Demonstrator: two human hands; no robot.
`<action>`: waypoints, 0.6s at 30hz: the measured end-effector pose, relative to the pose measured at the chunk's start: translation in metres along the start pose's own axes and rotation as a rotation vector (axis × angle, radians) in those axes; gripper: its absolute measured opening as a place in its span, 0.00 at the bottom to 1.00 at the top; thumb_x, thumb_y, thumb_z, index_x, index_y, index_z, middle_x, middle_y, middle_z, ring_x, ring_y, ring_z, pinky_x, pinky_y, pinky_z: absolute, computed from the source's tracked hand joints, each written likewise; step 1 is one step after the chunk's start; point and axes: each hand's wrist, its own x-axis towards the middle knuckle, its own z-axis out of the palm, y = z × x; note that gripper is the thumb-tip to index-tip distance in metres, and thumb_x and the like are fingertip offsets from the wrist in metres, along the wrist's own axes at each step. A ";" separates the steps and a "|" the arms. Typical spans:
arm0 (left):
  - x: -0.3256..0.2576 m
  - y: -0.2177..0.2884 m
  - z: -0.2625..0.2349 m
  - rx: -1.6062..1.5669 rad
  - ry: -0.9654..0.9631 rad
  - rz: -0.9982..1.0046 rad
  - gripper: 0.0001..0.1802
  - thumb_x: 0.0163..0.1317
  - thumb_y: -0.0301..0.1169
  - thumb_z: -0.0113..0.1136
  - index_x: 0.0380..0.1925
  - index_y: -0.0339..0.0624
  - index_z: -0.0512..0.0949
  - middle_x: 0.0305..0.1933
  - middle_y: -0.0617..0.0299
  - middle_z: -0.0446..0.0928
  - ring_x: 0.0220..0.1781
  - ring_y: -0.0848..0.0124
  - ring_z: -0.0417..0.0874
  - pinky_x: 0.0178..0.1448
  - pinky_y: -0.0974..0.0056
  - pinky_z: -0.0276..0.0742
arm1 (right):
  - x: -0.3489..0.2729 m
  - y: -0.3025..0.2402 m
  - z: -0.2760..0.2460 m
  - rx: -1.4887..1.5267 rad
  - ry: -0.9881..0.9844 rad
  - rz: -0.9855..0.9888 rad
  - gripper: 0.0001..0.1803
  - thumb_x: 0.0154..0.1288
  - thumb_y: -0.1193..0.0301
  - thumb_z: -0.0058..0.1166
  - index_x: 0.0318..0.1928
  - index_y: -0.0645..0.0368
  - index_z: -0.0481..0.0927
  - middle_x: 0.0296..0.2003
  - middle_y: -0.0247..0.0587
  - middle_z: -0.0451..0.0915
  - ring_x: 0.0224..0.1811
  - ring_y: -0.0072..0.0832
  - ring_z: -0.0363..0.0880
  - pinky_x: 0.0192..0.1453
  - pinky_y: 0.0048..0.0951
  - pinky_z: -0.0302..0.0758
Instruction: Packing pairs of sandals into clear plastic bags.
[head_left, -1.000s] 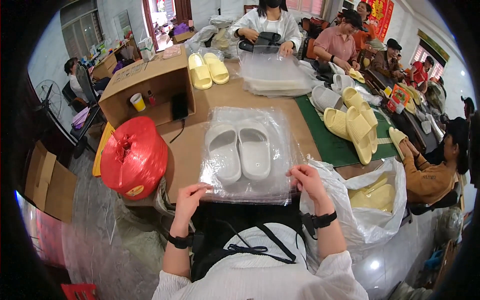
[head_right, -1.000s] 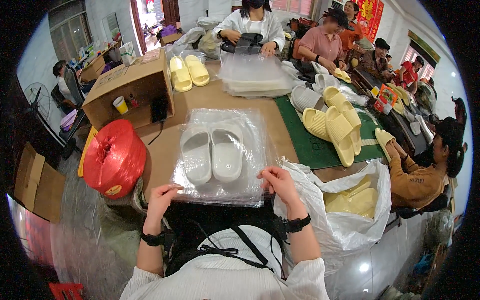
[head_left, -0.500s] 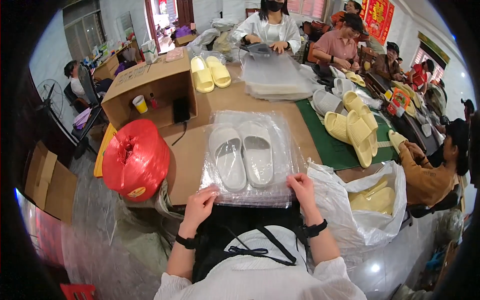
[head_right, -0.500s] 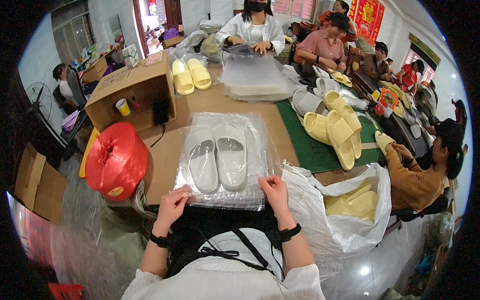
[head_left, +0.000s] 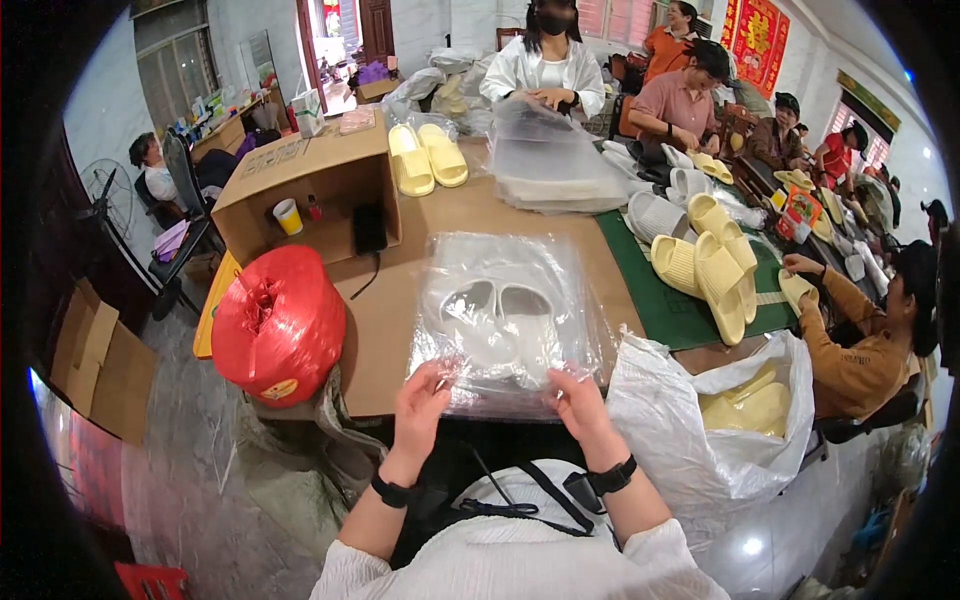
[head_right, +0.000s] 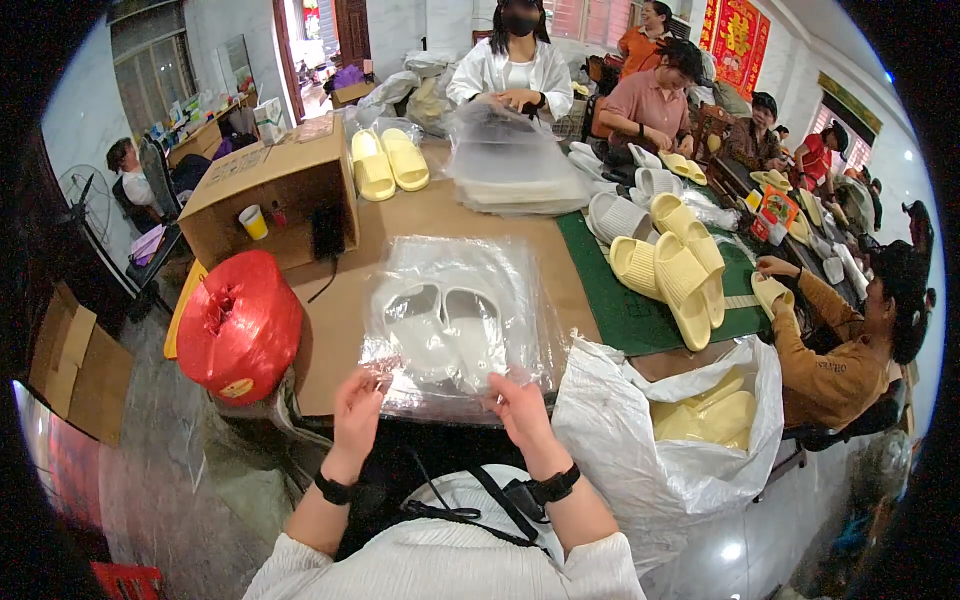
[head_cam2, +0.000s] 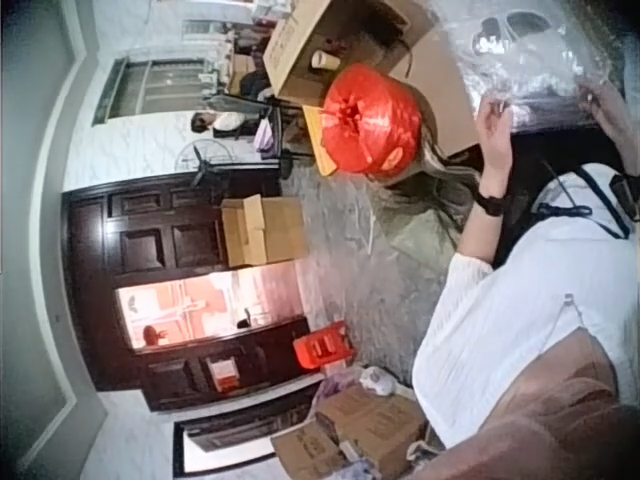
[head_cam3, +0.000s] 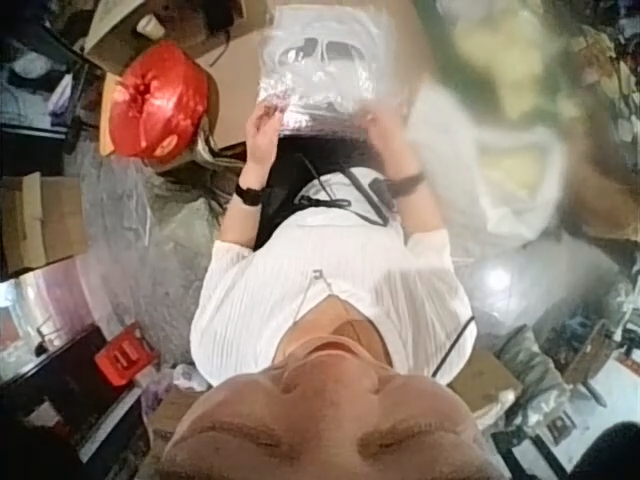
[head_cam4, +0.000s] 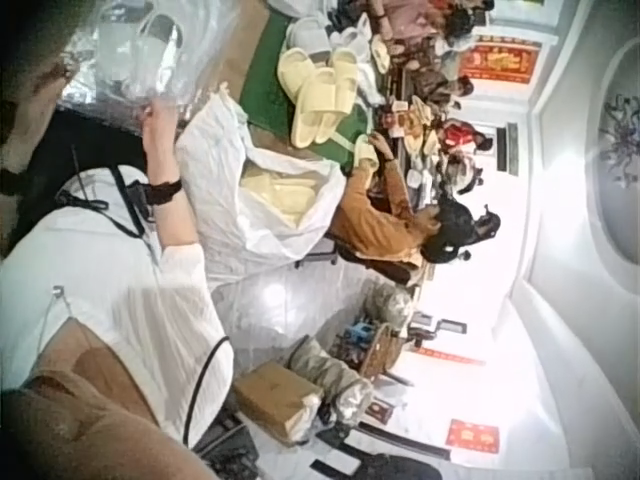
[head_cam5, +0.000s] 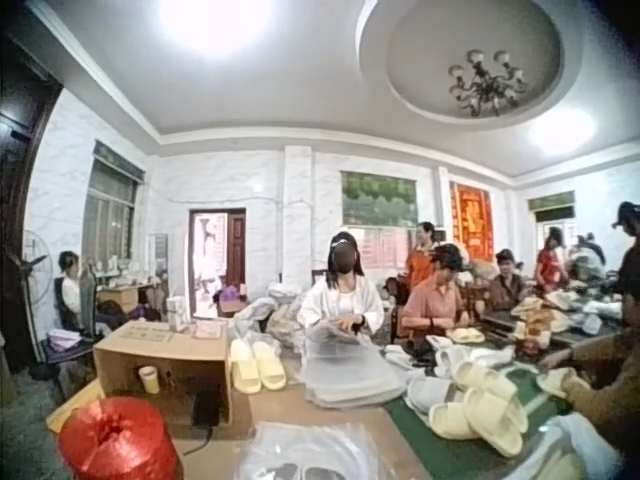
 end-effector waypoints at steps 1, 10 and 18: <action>-0.002 -0.002 0.006 0.003 -0.001 0.004 0.14 0.67 0.19 0.51 0.51 0.29 0.74 0.55 0.54 0.74 0.65 0.64 0.72 0.71 0.59 0.65 | 0.003 0.004 -0.001 -0.030 -0.026 0.024 0.18 0.68 0.74 0.57 0.57 0.56 0.71 0.46 0.35 0.79 0.44 0.26 0.80 0.45 0.36 0.80; -0.014 -0.016 -0.002 -0.305 0.174 -0.546 0.17 0.74 0.38 0.53 0.56 0.41 0.73 0.52 0.66 0.78 0.53 0.75 0.78 0.55 0.66 0.73 | -0.021 0.029 0.025 -0.120 -0.155 -0.342 0.31 0.62 0.87 0.56 0.63 0.64 0.62 0.60 0.43 0.71 0.63 0.31 0.71 0.66 0.33 0.69; -0.038 -0.011 0.015 0.020 0.088 -0.492 0.18 0.71 0.30 0.57 0.59 0.42 0.73 0.54 0.64 0.80 0.54 0.70 0.80 0.55 0.63 0.75 | -0.047 0.072 0.037 -0.409 -0.207 -0.607 0.38 0.62 0.84 0.61 0.68 0.62 0.55 0.60 0.47 0.66 0.60 0.33 0.72 0.62 0.32 0.72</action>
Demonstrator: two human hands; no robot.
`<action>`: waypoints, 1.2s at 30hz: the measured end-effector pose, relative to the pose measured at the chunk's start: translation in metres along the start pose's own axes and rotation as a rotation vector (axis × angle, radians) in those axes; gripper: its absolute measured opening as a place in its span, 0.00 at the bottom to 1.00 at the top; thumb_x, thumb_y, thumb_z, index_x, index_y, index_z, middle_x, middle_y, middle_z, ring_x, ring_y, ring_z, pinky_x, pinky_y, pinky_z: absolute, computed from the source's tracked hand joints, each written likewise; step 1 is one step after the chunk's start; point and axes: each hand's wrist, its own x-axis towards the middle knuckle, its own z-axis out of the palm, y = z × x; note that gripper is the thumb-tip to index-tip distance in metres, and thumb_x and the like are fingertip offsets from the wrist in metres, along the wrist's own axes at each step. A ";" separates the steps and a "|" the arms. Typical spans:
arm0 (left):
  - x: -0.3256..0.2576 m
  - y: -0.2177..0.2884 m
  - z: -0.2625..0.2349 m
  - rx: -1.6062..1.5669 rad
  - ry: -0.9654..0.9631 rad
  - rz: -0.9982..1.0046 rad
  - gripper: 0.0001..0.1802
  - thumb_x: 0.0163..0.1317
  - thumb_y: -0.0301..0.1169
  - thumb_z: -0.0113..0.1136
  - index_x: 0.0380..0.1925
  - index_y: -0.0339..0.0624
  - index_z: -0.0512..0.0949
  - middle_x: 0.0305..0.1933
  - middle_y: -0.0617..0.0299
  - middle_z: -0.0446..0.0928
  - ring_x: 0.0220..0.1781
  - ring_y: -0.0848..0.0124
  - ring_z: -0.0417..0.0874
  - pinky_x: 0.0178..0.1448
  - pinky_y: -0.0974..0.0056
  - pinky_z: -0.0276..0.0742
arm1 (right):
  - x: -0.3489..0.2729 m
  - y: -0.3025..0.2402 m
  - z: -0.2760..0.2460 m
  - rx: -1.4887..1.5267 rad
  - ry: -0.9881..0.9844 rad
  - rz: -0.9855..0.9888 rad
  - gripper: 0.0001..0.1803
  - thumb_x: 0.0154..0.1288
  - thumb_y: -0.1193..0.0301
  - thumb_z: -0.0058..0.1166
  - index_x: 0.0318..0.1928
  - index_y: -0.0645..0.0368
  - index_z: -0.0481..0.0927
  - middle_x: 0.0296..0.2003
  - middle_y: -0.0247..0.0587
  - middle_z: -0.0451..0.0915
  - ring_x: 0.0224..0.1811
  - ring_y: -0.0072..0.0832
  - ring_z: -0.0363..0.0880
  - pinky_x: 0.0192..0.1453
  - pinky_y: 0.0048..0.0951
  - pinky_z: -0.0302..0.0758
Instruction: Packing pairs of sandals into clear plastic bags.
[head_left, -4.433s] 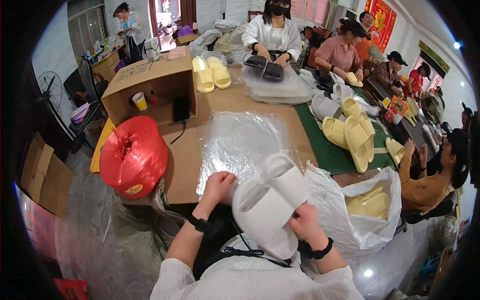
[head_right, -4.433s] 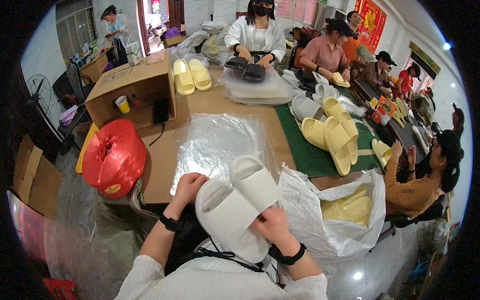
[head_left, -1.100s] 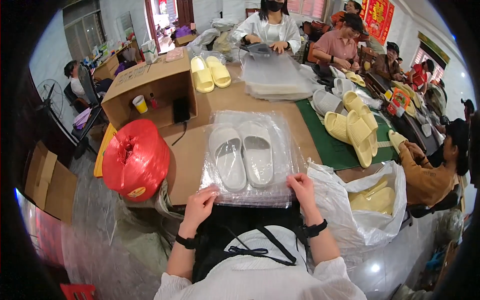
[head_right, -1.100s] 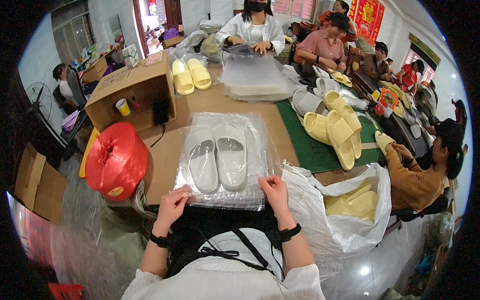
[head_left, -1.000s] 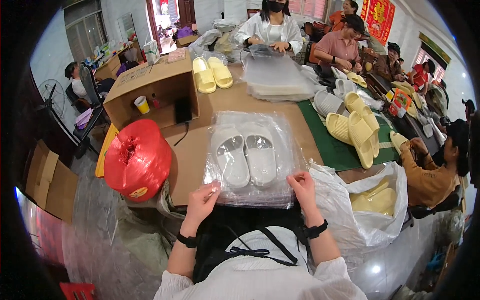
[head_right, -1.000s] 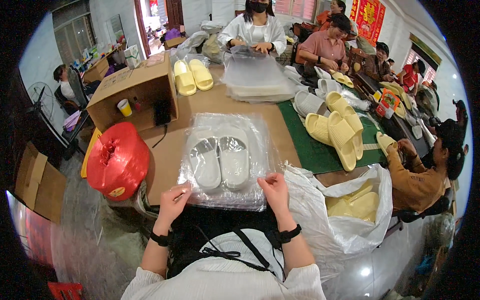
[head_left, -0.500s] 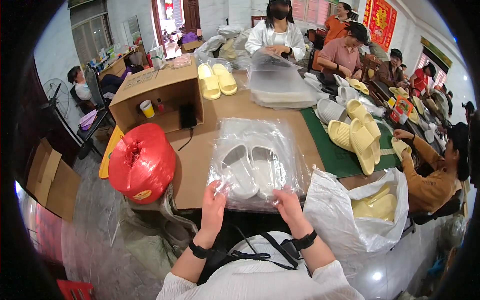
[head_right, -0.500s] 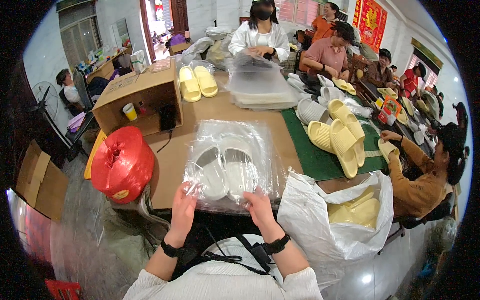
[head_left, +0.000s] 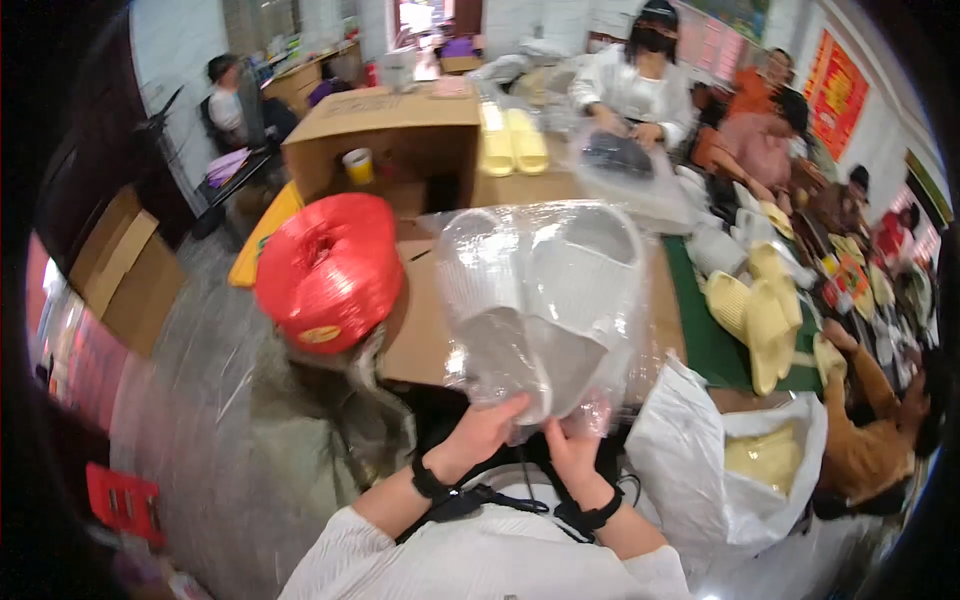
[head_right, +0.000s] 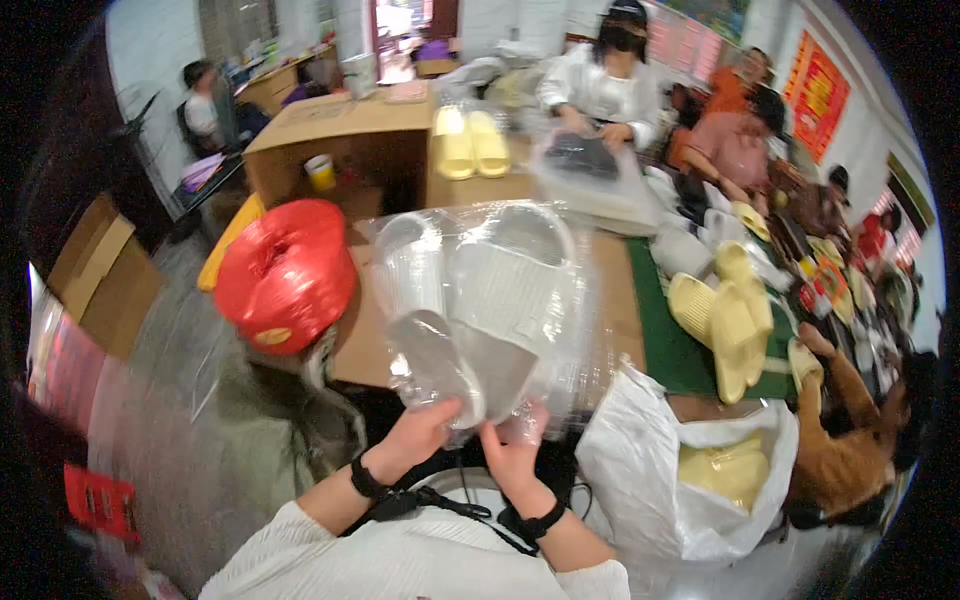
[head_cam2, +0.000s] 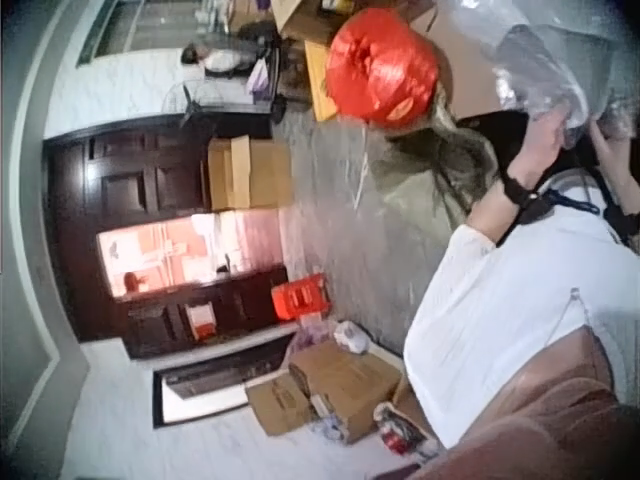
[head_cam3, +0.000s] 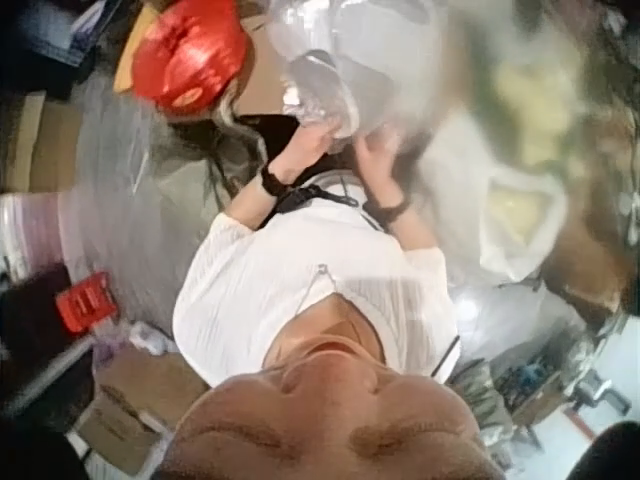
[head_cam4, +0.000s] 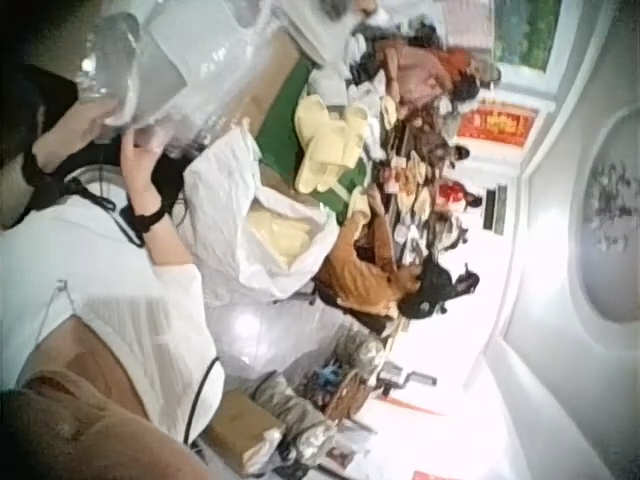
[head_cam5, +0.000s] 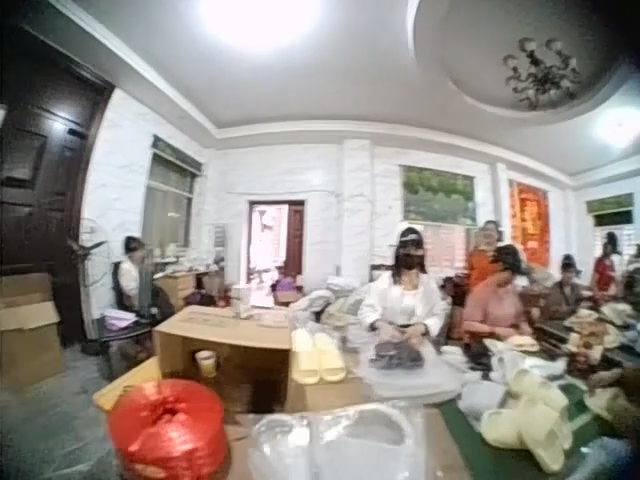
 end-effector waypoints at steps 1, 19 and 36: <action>-0.007 0.001 -0.002 0.186 0.010 0.028 0.19 0.71 0.29 0.55 0.61 0.41 0.73 0.55 0.63 0.80 0.56 0.69 0.80 0.57 0.63 0.75 | -0.003 0.004 0.001 -0.042 0.050 -0.017 0.41 0.60 0.82 0.63 0.69 0.63 0.54 0.59 0.49 0.69 0.58 0.34 0.74 0.61 0.34 0.73; -0.332 0.068 -0.264 0.365 0.881 -0.177 0.29 0.53 0.26 0.70 0.57 0.35 0.76 0.50 0.60 0.82 0.50 0.70 0.81 0.57 0.61 0.76 | 0.058 -0.004 -0.066 -0.682 -0.138 -0.083 0.20 0.56 0.78 0.62 0.51 0.61 0.77 0.54 0.46 0.77 0.57 0.41 0.74 0.62 0.37 0.71; 0.007 -0.206 -0.411 1.511 0.776 -0.680 0.34 0.67 0.55 0.49 0.68 0.49 0.68 0.61 0.54 0.78 0.56 0.50 0.81 0.56 0.40 0.72 | 0.051 0.006 -0.056 -0.715 -0.114 -0.092 0.11 0.57 0.81 0.61 0.42 0.61 0.80 0.51 0.45 0.78 0.51 0.36 0.78 0.53 0.29 0.76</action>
